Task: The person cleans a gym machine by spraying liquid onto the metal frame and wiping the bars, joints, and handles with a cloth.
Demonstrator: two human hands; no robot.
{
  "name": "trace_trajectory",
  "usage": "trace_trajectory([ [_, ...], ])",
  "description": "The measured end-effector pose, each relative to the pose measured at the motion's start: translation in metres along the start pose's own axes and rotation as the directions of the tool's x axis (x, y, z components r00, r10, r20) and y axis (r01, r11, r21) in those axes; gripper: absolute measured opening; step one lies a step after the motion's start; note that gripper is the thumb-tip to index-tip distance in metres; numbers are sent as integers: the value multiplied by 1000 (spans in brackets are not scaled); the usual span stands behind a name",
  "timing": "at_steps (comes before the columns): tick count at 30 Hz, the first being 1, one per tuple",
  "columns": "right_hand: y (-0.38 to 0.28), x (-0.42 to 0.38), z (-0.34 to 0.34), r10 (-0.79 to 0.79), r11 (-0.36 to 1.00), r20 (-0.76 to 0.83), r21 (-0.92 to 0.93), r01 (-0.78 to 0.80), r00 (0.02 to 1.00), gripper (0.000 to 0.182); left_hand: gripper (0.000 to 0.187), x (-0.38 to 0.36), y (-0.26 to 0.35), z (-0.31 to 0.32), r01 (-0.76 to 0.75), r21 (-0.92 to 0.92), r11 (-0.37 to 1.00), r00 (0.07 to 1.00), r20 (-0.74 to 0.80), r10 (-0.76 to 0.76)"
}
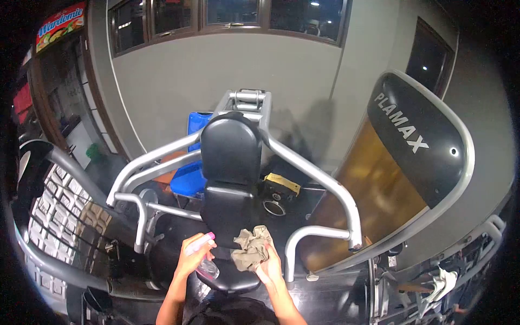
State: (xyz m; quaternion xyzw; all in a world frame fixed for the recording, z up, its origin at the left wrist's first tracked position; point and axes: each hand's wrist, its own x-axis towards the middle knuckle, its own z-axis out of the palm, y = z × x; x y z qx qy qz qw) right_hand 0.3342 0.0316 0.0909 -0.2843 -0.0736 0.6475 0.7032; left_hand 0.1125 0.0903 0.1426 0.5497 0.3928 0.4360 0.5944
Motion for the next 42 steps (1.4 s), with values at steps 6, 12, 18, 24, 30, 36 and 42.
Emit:
trace_trajectory([
  [6, 20, 29, 7, -203, 974, -43, -113, 197, 978, 43, 16, 71, 12, -29, -9, -9, 1000, 992, 123, 10],
  [12, 47, 56, 15, -244, 964, -95, -136, 231, 965, 44, 15, 136, 18, -68, -64, 8, 998, 963, 261, 59],
  [18, 52, 55, 49, -457, 890, -238, -139, 435, 857, 42, 18, 181, 36, -89, -76, 4, 997, 921, 383, 69],
  [24, 28, 54, 75, -563, 818, -167, -250, 518, 809, 42, 29, 202, 53, -95, -66, -75, 995, 895, 437, 92],
  [30, -10, 74, 109, -621, 746, -126, -397, 535, 773, 43, 29, 228, 72, -96, -125, 19, 992, 891, 443, 103],
  [36, -96, 134, 127, -603, 615, 66, -596, 516, 795, 40, 29, 261, 94, -69, -149, 24, 989, 879, 461, 121],
  [42, -220, 244, 122, -446, 28, 400, -888, 460, 800, 35, 29, 304, 134, -23, -119, 164, 979, 880, 474, 27],
])
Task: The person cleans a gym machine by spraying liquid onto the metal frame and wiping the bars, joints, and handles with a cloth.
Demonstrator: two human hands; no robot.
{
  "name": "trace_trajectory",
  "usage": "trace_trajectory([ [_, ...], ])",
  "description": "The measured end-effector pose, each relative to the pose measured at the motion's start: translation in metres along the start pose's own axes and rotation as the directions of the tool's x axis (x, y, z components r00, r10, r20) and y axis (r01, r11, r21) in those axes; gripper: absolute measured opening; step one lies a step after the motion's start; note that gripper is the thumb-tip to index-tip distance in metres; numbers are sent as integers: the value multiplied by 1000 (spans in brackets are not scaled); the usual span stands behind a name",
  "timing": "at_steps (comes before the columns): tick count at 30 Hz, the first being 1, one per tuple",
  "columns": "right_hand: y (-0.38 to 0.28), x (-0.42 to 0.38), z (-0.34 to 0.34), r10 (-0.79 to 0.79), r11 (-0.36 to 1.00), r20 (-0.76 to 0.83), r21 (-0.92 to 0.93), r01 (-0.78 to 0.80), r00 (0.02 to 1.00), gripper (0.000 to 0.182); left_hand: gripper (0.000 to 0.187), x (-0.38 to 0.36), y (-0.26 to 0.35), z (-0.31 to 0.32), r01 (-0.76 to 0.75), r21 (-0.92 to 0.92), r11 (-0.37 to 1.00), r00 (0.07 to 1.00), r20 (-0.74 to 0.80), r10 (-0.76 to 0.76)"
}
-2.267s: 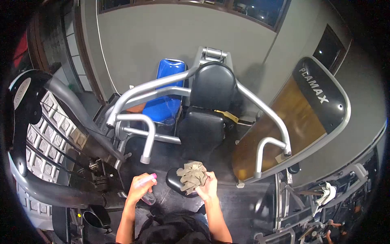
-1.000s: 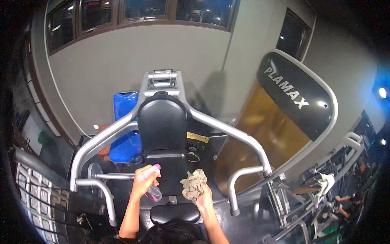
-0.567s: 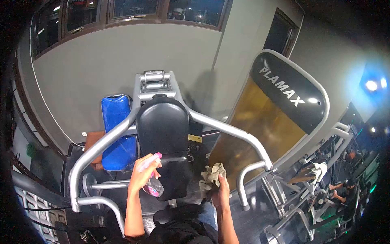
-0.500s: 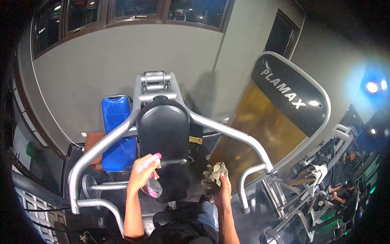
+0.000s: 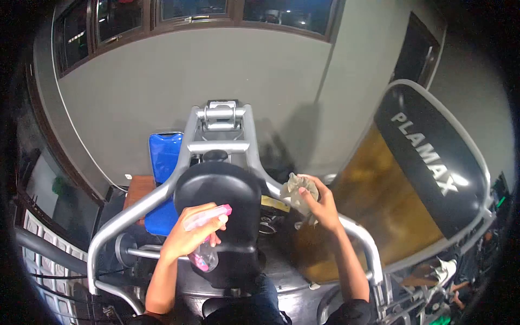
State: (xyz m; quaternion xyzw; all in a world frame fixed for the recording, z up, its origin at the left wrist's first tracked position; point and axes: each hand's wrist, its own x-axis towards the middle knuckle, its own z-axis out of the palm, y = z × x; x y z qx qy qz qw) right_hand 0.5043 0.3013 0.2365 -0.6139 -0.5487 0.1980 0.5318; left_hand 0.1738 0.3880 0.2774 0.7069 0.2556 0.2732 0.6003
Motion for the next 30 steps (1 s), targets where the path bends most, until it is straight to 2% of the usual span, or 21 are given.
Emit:
trace_trajectory([
  [2, 19, 50, -8, -68, 995, 103, -66, 75, 992, 35, 29, 23, 11, -1, 84, -22, 996, 996, 25, -83],
  [3, 26, 68, -10, 2, 1000, 169, -2, -2, 986, 35, 29, 33, 17, -5, 90, -25, 996, 994, 59, -88],
  [5, 49, 105, -5, -41, 995, 239, -79, 61, 970, 36, 33, 54, 42, -5, 146, 89, 985, 988, 34, -149],
  [6, 57, 116, 2, -61, 990, 264, -108, 92, 963, 36, 36, 63, 50, -5, 176, 135, 975, 983, 17, -180],
  [7, 73, 126, 10, -102, 992, 282, -42, 118, 954, 37, 47, 70, 58, -5, 193, 105, 976, 981, -24, -191],
  [8, 83, 132, 15, -120, 989, 306, -49, 141, 945, 37, 60, 83, 67, -8, 246, 183, 952, 969, -13, -248],
  [10, 95, 137, 18, -109, 984, 402, -88, 157, 909, 38, 67, 104, 83, -4, 308, 254, 917, 951, -109, -289],
  [11, 102, 137, 16, -132, 976, 444, -99, 195, 886, 38, 68, 115, 88, -3, 338, 260, 905, 940, -139, -311],
  [14, 112, 121, 6, -164, 965, 434, -117, 236, 886, 39, 70, 152, 104, 5, 398, 409, 821, 916, -222, -334],
  [15, 113, 115, 3, -45, 993, 439, -79, 89, 897, 38, 70, 164, 108, 6, 404, 414, 816, 914, -213, -344],
  [16, 121, 108, 4, -37, 993, 433, -82, 80, 901, 38, 66, 178, 112, 7, 450, 454, 769, 892, -191, -409],
  [17, 135, 99, 8, -39, 999, 346, 11, 38, 938, 38, 62, 190, 116, 7, 490, 490, 721, 866, -174, -470],
  [18, 145, 90, 11, -35, 994, 255, 108, 7, 966, 37, 62, 200, 117, 8, 485, 489, 725, 868, -167, -468],
  [20, 143, 84, 11, 93, 975, 271, 172, -143, 958, 35, 65, 222, 114, 6, 520, 647, 558, 820, -196, -537],
  [21, 142, 84, 13, 94, 973, 266, 180, -145, 959, 35, 69, 233, 113, 4, 482, 690, 541, 821, -138, -554],
  [25, 148, 85, 19, 90, 965, 242, 218, -145, 966, 35, 73, 261, 103, 8, 438, 764, 473, 817, -118, -565],
  [27, 148, 85, 19, 98, 966, 248, 208, -151, 964, 35, 71, 272, 92, 5, 295, 855, 428, 768, 54, -638],
  [28, 148, 86, 19, 108, 966, 253, 200, -161, 961, 35, 71, 278, 79, 1, 299, 853, 429, 774, 46, -632],
  [30, 147, 87, 18, 117, 961, 266, 214, -176, 957, 35, 69, 289, 49, -8, 78, 927, 367, 826, 146, -544],
])
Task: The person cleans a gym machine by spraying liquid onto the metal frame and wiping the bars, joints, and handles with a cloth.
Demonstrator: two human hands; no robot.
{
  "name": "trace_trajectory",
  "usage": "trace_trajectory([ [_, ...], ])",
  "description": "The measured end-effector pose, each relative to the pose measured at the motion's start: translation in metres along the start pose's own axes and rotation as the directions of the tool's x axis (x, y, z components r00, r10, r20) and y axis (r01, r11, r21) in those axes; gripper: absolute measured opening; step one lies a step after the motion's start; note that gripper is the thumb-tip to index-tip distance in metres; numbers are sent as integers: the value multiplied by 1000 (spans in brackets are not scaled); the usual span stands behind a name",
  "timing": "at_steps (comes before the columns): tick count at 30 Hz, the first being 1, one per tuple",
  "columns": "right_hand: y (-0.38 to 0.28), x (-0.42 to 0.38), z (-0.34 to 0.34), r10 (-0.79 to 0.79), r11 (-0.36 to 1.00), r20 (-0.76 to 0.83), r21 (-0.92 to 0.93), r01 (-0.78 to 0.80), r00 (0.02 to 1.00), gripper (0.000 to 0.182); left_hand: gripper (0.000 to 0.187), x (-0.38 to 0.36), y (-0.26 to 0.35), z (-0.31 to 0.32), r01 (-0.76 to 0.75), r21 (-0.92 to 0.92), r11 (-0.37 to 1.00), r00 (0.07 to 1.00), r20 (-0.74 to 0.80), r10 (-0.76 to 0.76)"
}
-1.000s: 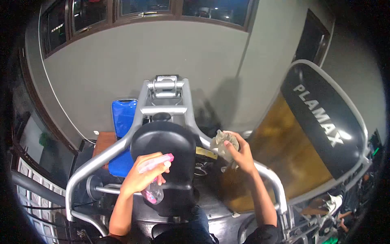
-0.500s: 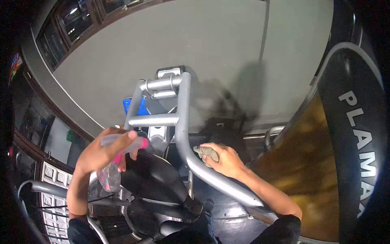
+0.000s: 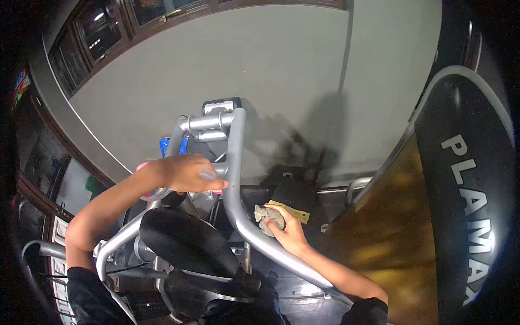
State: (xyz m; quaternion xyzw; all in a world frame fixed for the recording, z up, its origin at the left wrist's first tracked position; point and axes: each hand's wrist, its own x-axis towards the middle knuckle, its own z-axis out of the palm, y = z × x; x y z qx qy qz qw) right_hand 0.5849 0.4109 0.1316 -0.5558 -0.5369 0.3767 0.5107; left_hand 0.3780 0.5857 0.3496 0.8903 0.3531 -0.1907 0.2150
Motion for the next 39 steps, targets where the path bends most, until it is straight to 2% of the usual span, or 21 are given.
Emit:
trace_trajectory([
  [2, -1, -1, 1, 38, 998, 3, 43, -38, 999, 35, 69, 10, -4, 8, 47, -9, 999, 999, 28, -47],
  [4, 1, 0, 2, 15, 999, -4, 29, -15, 1000, 34, 68, 10, -3, 19, -56, 162, 985, 966, -240, 95],
  [5, 2, 0, 3, 1, 1000, -16, 17, 0, 1000, 34, 67, 10, 1, 16, -30, 123, 992, 992, -120, 45],
  [11, 3, 3, 4, 36, 997, -4, 64, -36, 999, 33, 64, 8, 5, 32, -51, 249, 967, 983, -160, 93],
  [15, 0, 5, 4, -2, 1000, 6, 20, 1, 1000, 33, 61, -20, 18, 21, -6, 134, 991, 968, -249, 40],
  [16, 0, 7, 3, -7, 1000, 12, 19, 6, 1000, 33, 61, -30, 21, 16, -50, 118, 992, 963, -258, 79],
  [19, -18, 13, 2, -234, 966, 93, -92, 242, 968, 34, 59, -62, 27, 8, -123, 76, 990, 939, -313, 141],
  [20, -29, 21, 1, -235, 966, 99, -87, 243, 967, 34, 58, -75, 34, 3, -162, 60, 985, 919, -354, 173],
  [21, -40, 30, 1, -317, 917, 173, -193, 348, 932, 36, 59, -94, 43, -4, -122, -253, 960, 958, -284, 47],
  [22, -48, 41, 1, -387, 845, 256, -286, 452, 886, 38, 59, -100, 44, -3, -116, -257, 960, 957, -288, 38],
  [23, -51, 54, 5, -494, 781, 271, -278, 559, 826, 42, 61, -106, 43, 0, 44, -361, 932, 965, -225, -133],
  [24, -57, 67, 7, -516, 737, 318, -309, 601, 796, 43, 63, -112, 41, 4, 203, -450, 870, 945, -143, -294],
  [26, -65, 91, 18, -463, 644, 397, -464, 609, 792, 41, 67, -118, 24, 24, 155, -516, 842, 934, -200, -295],
  [27, -62, 98, 25, -465, 643, 402, -459, 613, 789, 41, 68, -118, 14, 32, 140, -615, 776, 933, -180, -311],
  [29, -56, 110, 36, -417, 532, 492, -550, 644, 764, 40, 69, -122, 0, 48, 137, -744, 654, 928, -135, -348],
  [30, -58, 107, 37, -422, 534, 489, -546, 646, 763, 40, 69, -125, -6, 56, 142, -740, 657, 926, -135, -353],
  [32, -69, 89, 32, -318, 496, 682, -472, 729, 658, 38, 67, -132, -17, 69, 57, -838, 542, 952, -119, -283],
  [34, -62, 72, 26, -344, 440, 763, -383, 812, 547, 42, 64, -135, -28, 77, 39, -852, 522, 954, -125, -274],
  [36, -67, 78, 21, -292, 372, 813, -389, 843, 504, 42, 61, -132, -42, 91, -85, -930, 357, 967, -163, -194],
  [38, -65, 101, 25, -274, 312, 822, -414, 855, 499, 38, 59, -128, -44, 100, -144, -937, 320, 950, -221, -221],
  [39, -63, 115, 30, -349, 302, 781, -430, 851, 518, 36, 60, -126, -43, 102, -168, -955, 244, 926, -238, -294],
])
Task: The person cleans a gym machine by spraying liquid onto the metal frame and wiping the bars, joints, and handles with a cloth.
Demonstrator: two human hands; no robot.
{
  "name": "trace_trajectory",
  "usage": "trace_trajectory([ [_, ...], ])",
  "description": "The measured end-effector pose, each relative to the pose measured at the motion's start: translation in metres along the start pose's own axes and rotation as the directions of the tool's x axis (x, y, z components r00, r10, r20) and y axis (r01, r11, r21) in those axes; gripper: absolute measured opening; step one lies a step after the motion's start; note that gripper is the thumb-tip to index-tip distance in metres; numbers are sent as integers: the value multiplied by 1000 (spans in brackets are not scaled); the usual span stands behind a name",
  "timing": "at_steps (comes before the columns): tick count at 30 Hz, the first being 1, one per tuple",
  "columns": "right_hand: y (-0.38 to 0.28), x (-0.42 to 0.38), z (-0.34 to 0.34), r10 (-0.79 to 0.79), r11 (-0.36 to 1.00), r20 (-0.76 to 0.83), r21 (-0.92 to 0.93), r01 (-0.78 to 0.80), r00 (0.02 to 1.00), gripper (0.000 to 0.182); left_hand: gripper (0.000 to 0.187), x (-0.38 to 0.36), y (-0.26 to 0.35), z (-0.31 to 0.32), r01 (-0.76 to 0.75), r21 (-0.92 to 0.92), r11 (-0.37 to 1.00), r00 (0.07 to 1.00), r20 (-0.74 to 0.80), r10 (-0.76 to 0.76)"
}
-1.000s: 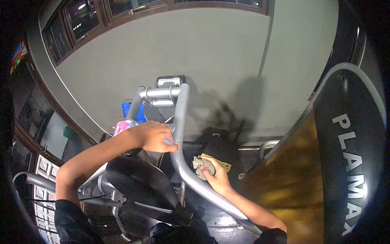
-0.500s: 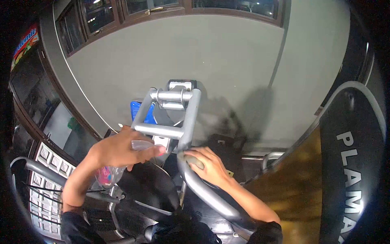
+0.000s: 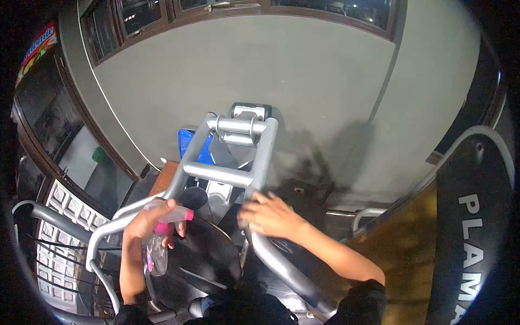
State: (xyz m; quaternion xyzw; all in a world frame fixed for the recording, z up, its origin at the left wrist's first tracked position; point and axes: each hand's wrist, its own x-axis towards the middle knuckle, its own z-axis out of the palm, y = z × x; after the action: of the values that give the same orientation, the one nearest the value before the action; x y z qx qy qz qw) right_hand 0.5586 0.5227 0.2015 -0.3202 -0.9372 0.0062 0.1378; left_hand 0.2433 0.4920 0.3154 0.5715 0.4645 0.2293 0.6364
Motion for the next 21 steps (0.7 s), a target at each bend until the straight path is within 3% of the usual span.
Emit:
trace_trajectory([
  [2, 21, 24, -3, 99, 993, 5, -67, -98, 995, 34, 63, 0, -4, 2, -2, -160, 987, 987, -161, -24],
  [3, 27, 36, -3, 160, 983, 26, -90, -158, 987, 33, 63, 0, -6, 0, 1, -164, 986, 986, -164, -29],
  [7, 16, 57, -5, 149, 977, 38, -162, -141, 988, 28, 66, 2, -7, -7, 10, -187, 982, 982, -185, -45],
  [9, -3, 58, -12, 132, 991, 257, -34, -127, 957, 22, 66, 6, -11, -13, 12, -241, 971, 989, -137, -46],
  [10, -7, 58, -10, -43, 986, 319, 165, -11, 947, 21, 65, 7, -11, -13, 5, -230, 973, 990, -137, -38],
  [11, -20, 53, -14, -93, 976, 367, 216, 12, 925, 21, 65, 8, -10, -13, 7, -227, 974, 990, -132, -38],
  [13, -25, 51, -7, -176, 984, 278, 20, 177, 944, 24, 65, 7, -11, -13, 4, -236, 972, 989, -141, -38],
  [15, -9, 62, -1, -72, 996, 261, 70, 56, 963, 23, 65, 8, -12, -13, 3, -242, 970, 990, -138, -38],
  [17, 17, 80, 20, -46, 984, 156, -161, 71, 987, 15, 65, 9, -11, -12, -5, -243, 970, 990, -137, -30],
  [18, 28, 92, 24, 57, 985, 189, -170, -25, 980, 15, 65, 9, -10, -10, -4, -246, 969, 987, -156, -35],
  [19, 42, 95, 40, 33, 967, 64, -253, -16, 997, 14, 65, 9, -9, -9, -3, -250, 968, 984, -174, -41],
  [21, 42, 104, 41, 63, 960, 149, -281, -18, 987, 17, 65, 9, -9, -10, -12, -229, 973, 987, -157, -24],
])
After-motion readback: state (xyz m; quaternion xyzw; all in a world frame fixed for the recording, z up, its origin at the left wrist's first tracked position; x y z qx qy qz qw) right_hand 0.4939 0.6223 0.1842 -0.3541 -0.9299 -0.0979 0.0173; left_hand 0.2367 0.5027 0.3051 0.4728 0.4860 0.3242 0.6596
